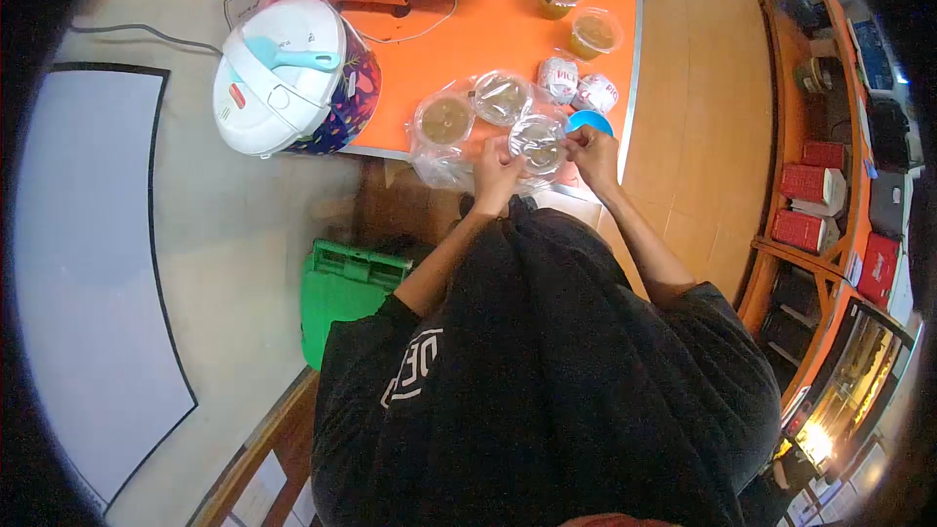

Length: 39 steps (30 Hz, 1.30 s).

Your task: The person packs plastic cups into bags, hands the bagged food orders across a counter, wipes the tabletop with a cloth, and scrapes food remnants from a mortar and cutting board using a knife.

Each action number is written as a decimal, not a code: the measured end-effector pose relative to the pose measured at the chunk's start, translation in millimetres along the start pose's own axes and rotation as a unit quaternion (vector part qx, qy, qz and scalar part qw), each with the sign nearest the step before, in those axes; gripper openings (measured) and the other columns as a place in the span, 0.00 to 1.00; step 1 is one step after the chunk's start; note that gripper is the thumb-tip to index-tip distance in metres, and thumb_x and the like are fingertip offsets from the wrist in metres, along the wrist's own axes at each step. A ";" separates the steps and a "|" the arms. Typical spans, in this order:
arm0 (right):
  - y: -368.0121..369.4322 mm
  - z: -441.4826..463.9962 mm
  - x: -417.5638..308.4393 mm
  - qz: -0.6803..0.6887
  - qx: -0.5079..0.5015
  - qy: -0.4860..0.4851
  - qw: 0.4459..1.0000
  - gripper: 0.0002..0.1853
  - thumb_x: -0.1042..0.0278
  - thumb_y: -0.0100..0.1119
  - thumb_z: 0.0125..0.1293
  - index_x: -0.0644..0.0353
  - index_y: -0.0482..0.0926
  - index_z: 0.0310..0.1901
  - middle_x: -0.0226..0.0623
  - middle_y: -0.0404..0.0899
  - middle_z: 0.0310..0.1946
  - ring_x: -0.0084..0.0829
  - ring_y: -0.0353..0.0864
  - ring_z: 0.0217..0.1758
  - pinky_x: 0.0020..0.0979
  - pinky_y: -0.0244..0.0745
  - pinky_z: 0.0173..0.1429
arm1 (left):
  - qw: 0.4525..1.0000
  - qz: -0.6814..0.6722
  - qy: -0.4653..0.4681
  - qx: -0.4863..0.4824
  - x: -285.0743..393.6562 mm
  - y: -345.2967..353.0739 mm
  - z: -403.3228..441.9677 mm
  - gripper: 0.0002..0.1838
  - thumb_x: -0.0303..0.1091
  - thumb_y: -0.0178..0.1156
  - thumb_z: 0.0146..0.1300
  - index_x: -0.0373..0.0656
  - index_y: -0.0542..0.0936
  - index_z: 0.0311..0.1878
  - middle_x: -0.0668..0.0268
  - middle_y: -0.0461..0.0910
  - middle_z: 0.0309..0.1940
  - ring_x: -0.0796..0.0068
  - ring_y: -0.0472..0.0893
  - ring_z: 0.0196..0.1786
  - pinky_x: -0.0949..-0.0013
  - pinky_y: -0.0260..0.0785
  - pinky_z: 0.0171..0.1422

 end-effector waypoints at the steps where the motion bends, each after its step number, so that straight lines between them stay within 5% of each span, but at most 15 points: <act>1: -0.7 2.5 -2.8 -0.036 -0.010 -0.022 0.999 0.06 0.75 0.62 0.48 0.68 0.76 0.26 0.39 0.77 0.17 0.24 0.76 0.18 0.26 0.70 0.23 | 1.000 -0.019 -0.002 -0.002 -1.1 0.3 0.9 0.19 0.25 0.57 0.54 0.37 0.63 0.47 0.62 0.76 0.24 0.75 0.78 0.22 0.77 0.68 0.20; 4: -14.9 36.3 -0.9 -0.169 0.014 -0.029 0.985 0.08 0.68 0.60 0.47 0.65 0.75 0.24 0.44 0.76 0.20 0.42 0.76 0.26 0.39 0.69 0.31 | 0.998 -0.057 -0.008 0.001 -2.1 1.5 -0.2 0.19 0.25 0.58 0.54 0.38 0.62 0.47 0.63 0.76 0.23 0.75 0.78 0.21 0.78 0.67 0.19; 5: -36.9 54.8 -27.4 -0.105 0.044 -0.083 0.990 0.12 0.62 0.59 0.49 0.63 0.76 0.28 0.46 0.76 0.26 0.44 0.76 0.32 0.39 0.69 0.36 | 0.997 -0.077 -0.011 0.007 -2.5 1.5 -0.8 0.19 0.26 0.58 0.54 0.38 0.62 0.47 0.63 0.75 0.22 0.75 0.78 0.20 0.78 0.67 0.18; 9: -64.9 149.0 -46.9 -0.356 0.176 -0.213 0.893 0.32 0.47 0.62 0.44 0.53 0.67 0.51 0.50 0.70 0.43 0.50 0.71 0.44 0.43 0.69 0.46 | 0.999 -0.028 -0.014 0.021 5.0 -10.4 -11.4 0.23 0.28 0.62 0.51 0.38 0.62 0.48 0.60 0.74 0.28 0.72 0.78 0.27 0.74 0.70 0.27; 11: -53.1 182.6 -36.1 -0.425 0.174 -0.197 0.866 0.38 0.44 0.63 0.41 0.51 0.63 0.55 0.51 0.68 0.46 0.52 0.70 0.46 0.45 0.69 0.47 | 0.953 0.216 0.162 0.138 45.0 -31.3 -33.0 0.29 0.32 0.66 0.46 0.37 0.61 0.48 0.56 0.71 0.36 0.67 0.74 0.37 0.69 0.69 0.41; 13: -39.3 218.5 0.1 -0.310 0.030 -0.090 0.946 0.43 0.41 0.65 0.37 0.49 0.61 0.56 0.55 0.64 0.49 0.56 0.69 0.46 0.47 0.67 0.48 | 0.936 0.228 0.142 0.228 39.6 -56.7 -55.7 0.31 0.32 0.68 0.44 0.37 0.61 0.48 0.56 0.69 0.39 0.66 0.72 0.40 0.69 0.66 0.46; 17: -65.5 174.1 -62.4 -0.337 0.047 -0.103 0.935 0.42 0.43 0.66 0.36 0.50 0.63 0.55 0.55 0.66 0.47 0.51 0.69 0.47 0.44 0.68 0.48 | 0.875 0.156 -0.003 0.459 -53.9 -107.9 -57.9 0.31 0.31 0.70 0.41 0.37 0.63 0.47 0.57 0.70 0.39 0.63 0.72 0.41 0.67 0.66 0.46; 18: -73.4 149.5 -94.5 -0.313 0.058 -0.128 0.939 0.41 0.45 0.66 0.35 0.50 0.63 0.54 0.54 0.66 0.47 0.49 0.69 0.48 0.43 0.68 0.48 | 0.961 -0.139 -0.029 0.236 -64.1 -90.6 -37.4 0.24 0.38 0.62 0.49 0.35 0.67 0.46 0.61 0.74 0.39 0.68 0.72 0.41 0.64 0.61 0.50; 19: -77.6 124.6 -120.8 -0.289 0.071 -0.153 0.942 0.41 0.47 0.66 0.34 0.50 0.64 0.54 0.53 0.66 0.46 0.47 0.69 0.48 0.42 0.68 0.49 | 0.960 -0.140 -0.031 0.239 -66.5 -96.7 -38.2 0.24 0.38 0.62 0.49 0.35 0.67 0.46 0.61 0.74 0.39 0.68 0.72 0.41 0.64 0.61 0.50; 21: -68.4 81.9 -152.8 -0.230 0.012 -0.183 0.956 0.40 0.48 0.66 0.34 0.51 0.64 0.54 0.53 0.66 0.46 0.46 0.70 0.48 0.42 0.67 0.49 | 0.908 -0.338 -0.247 0.009 -95.4 -57.0 -35.0 0.19 0.34 0.61 0.51 0.38 0.68 0.44 0.61 0.75 0.32 0.70 0.76 0.32 0.67 0.71 0.35; 24: -16.6 22.1 -179.8 -0.103 -0.146 -0.225 0.958 0.39 0.53 0.67 0.34 0.54 0.65 0.52 0.44 0.66 0.46 0.46 0.67 0.50 0.39 0.66 0.52 | 0.948 -0.246 -0.184 0.082 -66.7 -73.4 -49.7 0.16 0.31 0.55 0.51 0.35 0.71 0.43 0.62 0.76 0.29 0.71 0.77 0.26 0.72 0.71 0.29; 26: 37.5 -14.0 -183.1 -0.173 -0.181 -0.322 0.913 0.39 0.53 0.66 0.34 0.56 0.65 0.52 0.47 0.65 0.47 0.47 0.66 0.50 0.42 0.63 0.54 | 0.966 -0.196 -0.147 0.080 -72.2 -83.5 -50.9 0.16 0.29 0.53 0.50 0.34 0.71 0.43 0.61 0.76 0.27 0.71 0.77 0.24 0.73 0.70 0.27; 28: 76.8 -31.7 -156.3 -0.249 -0.236 -0.176 0.923 0.41 0.51 0.66 0.33 0.61 0.64 0.52 0.49 0.64 0.46 0.46 0.64 0.51 0.46 0.57 0.57 | 0.979 -0.181 -0.046 0.086 -66.5 -93.4 -51.7 0.13 0.29 0.53 0.50 0.37 0.67 0.40 0.61 0.73 0.24 0.76 0.73 0.18 0.78 0.66 0.20; 35: 115.0 -44.3 -132.5 -0.371 -0.134 -0.267 0.879 0.45 0.43 0.66 0.33 0.63 0.63 0.52 0.49 0.65 0.46 0.44 0.63 0.52 0.48 0.49 0.60 | 0.949 -0.255 -0.056 0.175 -44.3 -94.3 -63.7 0.12 0.27 0.52 0.53 0.36 0.66 0.41 0.62 0.73 0.25 0.75 0.75 0.23 0.75 0.69 0.25; 39: 118.0 -43.6 -130.0 -0.465 -0.123 -0.272 0.833 0.41 0.39 0.60 0.39 0.62 0.63 0.52 0.50 0.69 0.41 0.44 0.64 0.51 0.47 0.48 0.61 | 0.955 -0.270 -0.022 0.122 -42.8 -88.2 -44.3 0.13 0.27 0.53 0.54 0.39 0.66 0.43 0.57 0.75 0.25 0.69 0.77 0.22 0.71 0.72 0.25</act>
Point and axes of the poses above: each hand's wrist, its own z-axis towards the middle knuckle, its own y-axis out of the palm, x = y × z, the point moved 8 cm from there along z, towards the middle knuckle
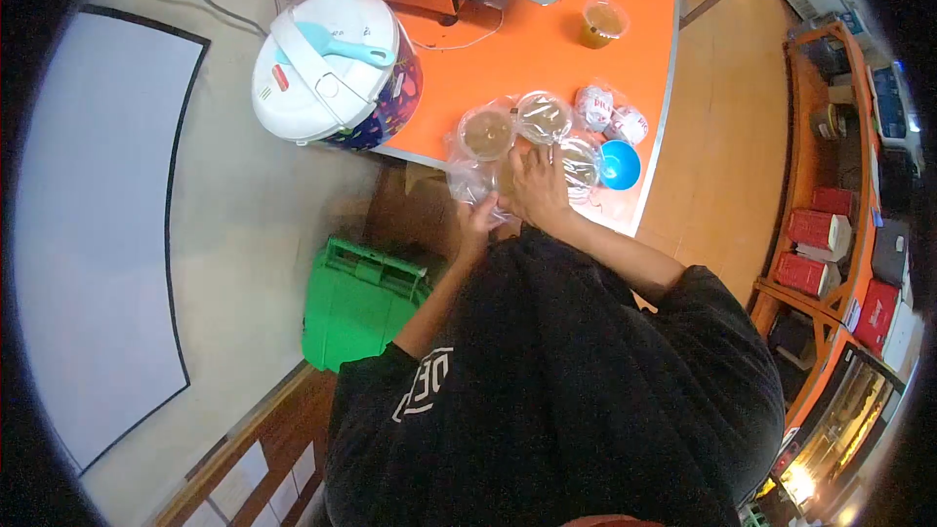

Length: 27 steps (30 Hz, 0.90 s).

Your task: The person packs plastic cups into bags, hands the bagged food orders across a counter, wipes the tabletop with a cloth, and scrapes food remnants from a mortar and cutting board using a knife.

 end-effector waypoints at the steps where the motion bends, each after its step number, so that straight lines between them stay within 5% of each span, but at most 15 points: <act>1: 0.4 0.1 0.5 -0.026 0.008 0.008 1.000 0.41 0.39 0.57 0.41 0.61 0.63 0.52 0.51 0.71 0.39 0.45 0.65 0.50 0.46 0.47 0.61 | 0.997 -0.024 -0.058 -0.035 -32.1 -9.3 18.8 0.14 0.29 0.54 0.55 0.38 0.67 0.44 0.57 0.76 0.26 0.67 0.77 0.24 0.69 0.74 0.28; 3: 1.1 1.4 -0.5 -0.021 -0.015 0.006 1.000 0.40 0.38 0.56 0.41 0.61 0.63 0.51 0.53 0.71 0.38 0.46 0.65 0.49 0.46 0.48 0.60 | 0.989 -0.047 -0.117 -0.074 -46.7 -2.5 22.1 0.15 0.31 0.55 0.56 0.38 0.67 0.45 0.58 0.76 0.27 0.65 0.78 0.25 0.67 0.75 0.31; 6: 7.8 3.7 -5.3 0.000 -0.048 -0.006 0.999 0.39 0.40 0.55 0.42 0.62 0.63 0.51 0.57 0.71 0.37 0.47 0.67 0.47 0.46 0.49 0.59 | 0.988 0.090 0.080 -0.095 -4.2 11.6 5.3 0.18 0.36 0.55 0.57 0.35 0.68 0.46 0.54 0.76 0.33 0.61 0.79 0.31 0.62 0.76 0.36; 8: 11.8 3.8 -11.5 0.018 -0.061 -0.014 0.998 0.38 0.41 0.55 0.41 0.62 0.64 0.51 0.58 0.70 0.36 0.47 0.68 0.46 0.45 0.50 0.57 | 0.988 -0.058 -0.142 -0.002 -5.5 8.1 -10.3 0.15 0.40 0.55 0.58 0.39 0.69 0.42 0.63 0.73 0.26 0.69 0.78 0.27 0.67 0.72 0.28; 10: -3.1 0.0 -18.9 0.016 0.050 -0.026 0.998 0.35 0.43 0.55 0.42 0.61 0.65 0.48 0.58 0.70 0.35 0.46 0.68 0.44 0.43 0.52 0.55 | 0.984 -0.043 -0.169 -0.019 -6.6 2.4 -7.8 0.16 0.42 0.55 0.57 0.39 0.69 0.42 0.62 0.73 0.26 0.68 0.78 0.28 0.66 0.73 0.30; 15: 3.5 0.3 -1.3 0.087 0.023 -0.007 0.996 0.33 0.45 0.55 0.43 0.59 0.65 0.47 0.56 0.70 0.36 0.45 0.67 0.46 0.42 0.53 0.54 | 0.979 -0.053 -0.197 -0.017 -31.9 2.9 10.7 0.20 0.46 0.56 0.55 0.40 0.69 0.42 0.61 0.73 0.27 0.65 0.78 0.31 0.62 0.73 0.37; 18: -1.1 -3.5 10.5 0.034 -0.015 -0.001 0.999 0.33 0.45 0.56 0.45 0.59 0.65 0.49 0.51 0.69 0.40 0.42 0.66 0.49 0.43 0.53 0.55 | 0.968 -0.027 -0.241 -0.062 -34.1 16.7 10.9 0.23 0.42 0.53 0.58 0.39 0.63 0.52 0.56 0.74 0.39 0.57 0.78 0.39 0.58 0.75 0.40; 20: -10.8 -10.8 22.7 0.077 0.083 -0.034 0.993 0.30 0.46 0.57 0.47 0.59 0.67 0.48 0.45 0.69 0.44 0.41 0.66 0.50 0.44 0.54 0.54 | 0.963 -0.009 -0.267 -0.021 -24.6 19.8 3.3 0.21 0.39 0.56 0.56 0.40 0.65 0.50 0.59 0.74 0.38 0.60 0.78 0.38 0.58 0.75 0.40; 24: -17.8 -23.1 59.2 0.172 0.109 -0.041 0.978 0.24 0.51 0.60 0.48 0.57 0.71 0.44 0.43 0.68 0.44 0.43 0.65 0.50 0.45 0.55 0.54 | 0.978 -0.073 -0.191 -0.031 -29.4 21.8 11.2 0.19 0.35 0.59 0.54 0.41 0.68 0.48 0.60 0.74 0.38 0.64 0.78 0.36 0.59 0.76 0.36; 27: -31.5 11.3 115.9 0.205 0.192 0.020 0.960 0.20 0.57 0.60 0.49 0.57 0.72 0.42 0.45 0.67 0.44 0.46 0.67 0.47 0.45 0.60 0.49 | 0.995 0.033 -0.083 -0.040 -17.9 25.8 20.1 0.18 0.33 0.60 0.53 0.41 0.69 0.46 0.62 0.74 0.37 0.67 0.78 0.34 0.63 0.76 0.33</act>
Point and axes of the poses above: each hand's wrist, its own z-axis towards the middle knuckle, its own y-axis out of the palm, x = y × z, the point moved 8 cm from there along z, towards the middle knuckle
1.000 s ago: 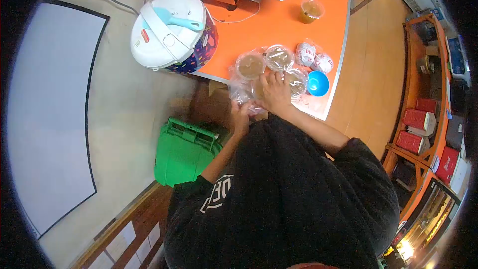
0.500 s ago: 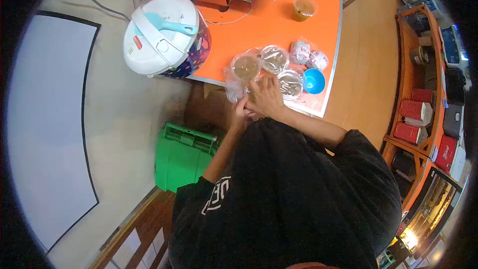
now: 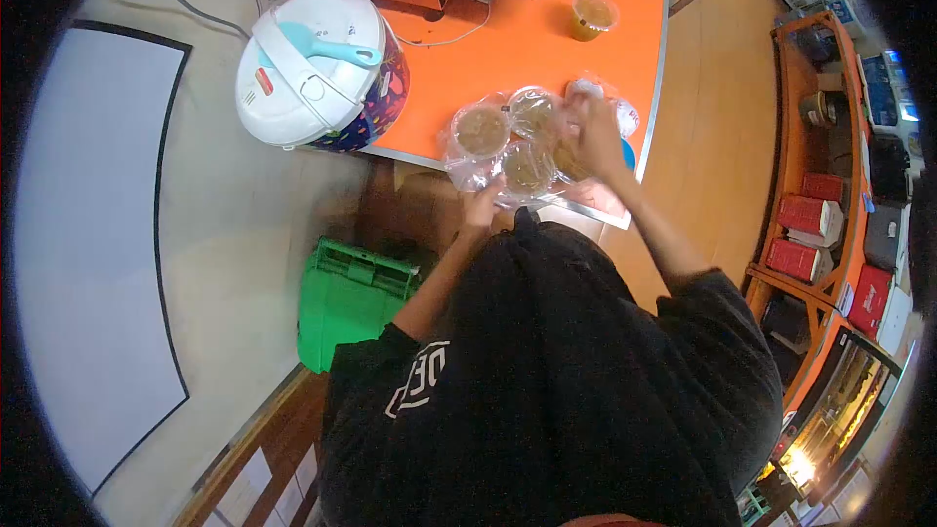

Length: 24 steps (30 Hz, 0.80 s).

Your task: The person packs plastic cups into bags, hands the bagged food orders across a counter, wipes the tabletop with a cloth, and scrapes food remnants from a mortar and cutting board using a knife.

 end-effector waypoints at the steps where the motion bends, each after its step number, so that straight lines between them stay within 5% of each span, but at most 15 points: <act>1: -11.0 28.0 17.4 -0.018 0.038 0.014 0.999 0.22 0.57 0.61 0.48 0.57 0.70 0.44 0.46 0.67 0.44 0.46 0.66 0.47 0.45 0.61 0.48 | 1.000 0.008 -0.010 0.012 8.0 4.0 -9.7 0.19 0.37 0.60 0.53 0.40 0.70 0.46 0.62 0.75 0.36 0.68 0.78 0.35 0.66 0.74 0.32; 4: -12.6 108.7 81.1 -0.089 0.123 0.052 0.987 0.30 0.51 0.62 0.45 0.50 0.66 0.50 0.50 0.62 0.51 0.52 0.62 0.54 0.50 0.62 0.51 | 0.998 0.023 -0.046 0.048 4.7 -13.6 -20.4 0.21 0.40 0.60 0.52 0.38 0.70 0.46 0.63 0.75 0.36 0.69 0.77 0.35 0.68 0.72 0.31; 6: 7.9 139.6 118.8 -0.220 0.051 0.161 0.961 0.32 0.46 0.62 0.45 0.44 0.64 0.52 0.48 0.58 0.55 0.53 0.59 0.57 0.55 0.60 0.52 | 0.994 0.026 -0.072 0.076 -5.9 -35.1 -26.3 0.22 0.40 0.60 0.52 0.37 0.70 0.46 0.63 0.75 0.35 0.70 0.77 0.34 0.67 0.72 0.31; 9: 46.7 160.7 167.8 -0.186 -0.110 0.219 0.952 0.39 0.43 0.64 0.40 0.39 0.60 0.56 0.47 0.54 0.58 0.56 0.56 0.58 0.57 0.59 0.54 | 0.992 0.057 -0.044 0.106 -5.7 -52.4 -31.5 0.23 0.40 0.61 0.50 0.37 0.70 0.47 0.62 0.75 0.36 0.71 0.76 0.35 0.67 0.71 0.37; 11: 52.0 169.0 188.2 -0.154 -0.116 0.230 0.954 0.38 0.44 0.64 0.40 0.39 0.60 0.56 0.47 0.53 0.58 0.56 0.56 0.59 0.57 0.60 0.53 | 0.980 -0.065 0.117 0.150 20.5 -54.6 -20.3 0.15 0.30 0.56 0.52 0.38 0.72 0.43 0.65 0.76 0.31 0.75 0.76 0.29 0.73 0.71 0.31; 12: 53.2 170.6 191.7 -0.127 -0.117 0.249 0.953 0.38 0.44 0.64 0.40 0.39 0.61 0.55 0.47 0.53 0.59 0.56 0.55 0.59 0.57 0.61 0.52 | 0.978 -0.070 0.118 0.156 22.7 -60.6 -3.7 0.15 0.30 0.56 0.52 0.38 0.72 0.43 0.65 0.76 0.31 0.75 0.76 0.29 0.73 0.71 0.31; 14: 50.1 158.4 180.3 -0.165 -0.110 0.245 0.949 0.37 0.45 0.64 0.40 0.42 0.62 0.54 0.48 0.56 0.57 0.56 0.58 0.57 0.55 0.62 0.52 | 0.992 -0.090 0.053 0.077 5.7 -63.4 28.2 0.18 0.34 0.59 0.50 0.37 0.71 0.43 0.64 0.75 0.33 0.73 0.75 0.36 0.74 0.67 0.42; 16: 50.1 170.0 193.0 -0.205 -0.084 0.225 0.949 0.36 0.45 0.65 0.40 0.44 0.63 0.53 0.48 0.59 0.54 0.56 0.61 0.55 0.53 0.64 0.51 | 0.991 -0.051 0.084 0.095 17.1 -67.0 29.1 0.15 0.32 0.58 0.51 0.36 0.72 0.41 0.65 0.75 0.32 0.74 0.75 0.36 0.75 0.67 0.42; 18: 84.5 183.4 240.9 -0.105 -0.051 0.162 0.980 0.34 0.46 0.65 0.40 0.50 0.65 0.49 0.48 0.66 0.47 0.55 0.68 0.48 0.47 0.67 0.49 | 0.986 -0.002 0.092 0.136 29.5 -80.4 23.9 0.09 0.28 0.58 0.52 0.36 0.75 0.36 0.65 0.76 0.32 0.76 0.75 0.35 0.74 0.67 0.41; 21: 44.7 171.2 161.3 -0.166 -0.077 0.180 0.967 0.33 0.46 0.64 0.41 0.55 0.64 0.46 0.45 0.69 0.42 0.52 0.72 0.43 0.43 0.70 0.46 | 0.980 0.036 0.101 0.170 44.5 -95.6 6.7 0.07 0.26 0.59 0.51 0.36 0.75 0.34 0.65 0.76 0.30 0.76 0.75 0.33 0.73 0.68 0.39; 23: 24.9 165.8 115.5 -0.134 -0.063 0.139 0.979 0.33 0.44 0.64 0.41 0.55 0.65 0.45 0.47 0.69 0.41 0.51 0.73 0.42 0.44 0.70 0.44 | 0.988 0.072 0.029 0.134 26.5 -104.1 17.8 0.15 0.31 0.61 0.49 0.37 0.72 0.40 0.67 0.74 0.31 0.76 0.74 0.31 0.71 0.69 0.35; 24: 13.2 158.5 91.1 -0.107 -0.048 0.104 0.988 0.33 0.43 0.63 0.40 0.55 0.65 0.44 0.49 0.68 0.41 0.51 0.73 0.42 0.46 0.70 0.43 | 0.969 0.126 0.129 0.169 38.0 -100.9 15.4 0.20 0.32 0.63 0.47 0.39 0.69 0.44 0.66 0.73 0.32 0.75 0.74 0.32 0.69 0.69 0.35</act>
Point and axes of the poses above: each hand's wrist, its own z-axis towards the middle knuckle, its own y-axis out of the palm, x = y × z, the point moved 8 cm from there along z, towards the middle knuckle
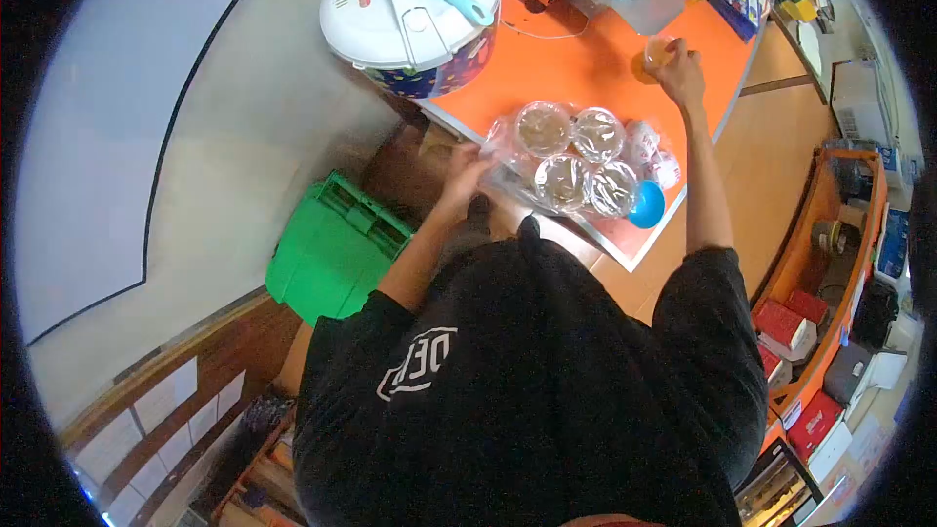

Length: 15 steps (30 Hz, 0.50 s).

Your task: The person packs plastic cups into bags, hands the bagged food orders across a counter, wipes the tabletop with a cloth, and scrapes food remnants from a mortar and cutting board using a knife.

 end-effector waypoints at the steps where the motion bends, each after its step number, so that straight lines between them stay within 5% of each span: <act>1: -17.8 -18.6 -21.0 0.001 -0.004 0.004 1.000 0.33 0.43 0.63 0.40 0.55 0.65 0.44 0.49 0.68 0.41 0.51 0.73 0.42 0.46 0.70 0.43 | 0.993 0.043 0.104 0.039 13.7 0.8 -4.7 0.26 0.33 0.65 0.45 0.40 0.67 0.47 0.66 0.73 0.33 0.73 0.73 0.33 0.68 0.68 0.36; 2: -37.2 -38.2 -53.2 0.049 -0.014 -0.021 0.998 0.32 0.45 0.64 0.40 0.55 0.65 0.44 0.48 0.68 0.41 0.49 0.73 0.42 0.44 0.70 0.43 | 0.931 0.272 0.224 0.091 57.9 5.9 -25.6 0.34 0.35 0.67 0.41 0.43 0.61 0.52 0.61 0.72 0.37 0.66 0.74 0.37 0.63 0.67 0.39; 5: -60.1 -98.9 -128.6 0.142 -0.069 -0.116 0.981 0.31 0.50 0.65 0.38 0.56 0.65 0.44 0.45 0.68 0.42 0.47 0.72 0.44 0.40 0.70 0.45 | 0.920 0.323 0.218 0.034 60.4 13.8 -20.4 0.25 0.35 0.64 0.46 0.41 0.66 0.47 0.56 0.73 0.35 0.59 0.75 0.37 0.61 0.66 0.43; 9: -20.8 -168.8 -200.0 0.204 -0.197 -0.163 0.945 0.31 0.56 0.66 0.33 0.56 0.67 0.43 0.49 0.66 0.42 0.48 0.69 0.47 0.42 0.65 0.52 | 0.981 0.164 0.106 -0.021 43.8 6.4 -16.2 0.19 0.29 0.59 0.50 0.34 0.65 0.44 0.50 0.74 0.35 0.52 0.75 0.37 0.60 0.66 0.43; 12: -1.4 -196.4 -221.7 0.119 -0.071 -0.286 0.948 0.33 0.51 0.67 0.34 0.57 0.67 0.44 0.46 0.67 0.41 0.45 0.68 0.47 0.42 0.63 0.51 | 0.979 0.185 0.072 0.047 36.2 -6.8 -21.3 0.10 0.29 0.52 0.56 0.33 0.69 0.38 0.51 0.75 0.34 0.54 0.76 0.37 0.60 0.66 0.42; 15: 24.8 -210.4 -221.0 0.065 -0.141 -0.293 0.943 0.33 0.57 0.67 0.29 0.53 0.69 0.44 0.46 0.65 0.44 0.45 0.65 0.50 0.43 0.58 0.51 | 0.972 0.176 0.098 0.118 38.0 -17.7 -26.7 0.09 0.31 0.48 0.59 0.34 0.70 0.36 0.54 0.74 0.34 0.58 0.75 0.38 0.62 0.65 0.43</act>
Point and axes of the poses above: each hand's wrist, its own z-axis towards the middle knuckle, its own y-axis out of the palm, x = y × z, the point moved 8 cm from there along z, towards the middle knuckle
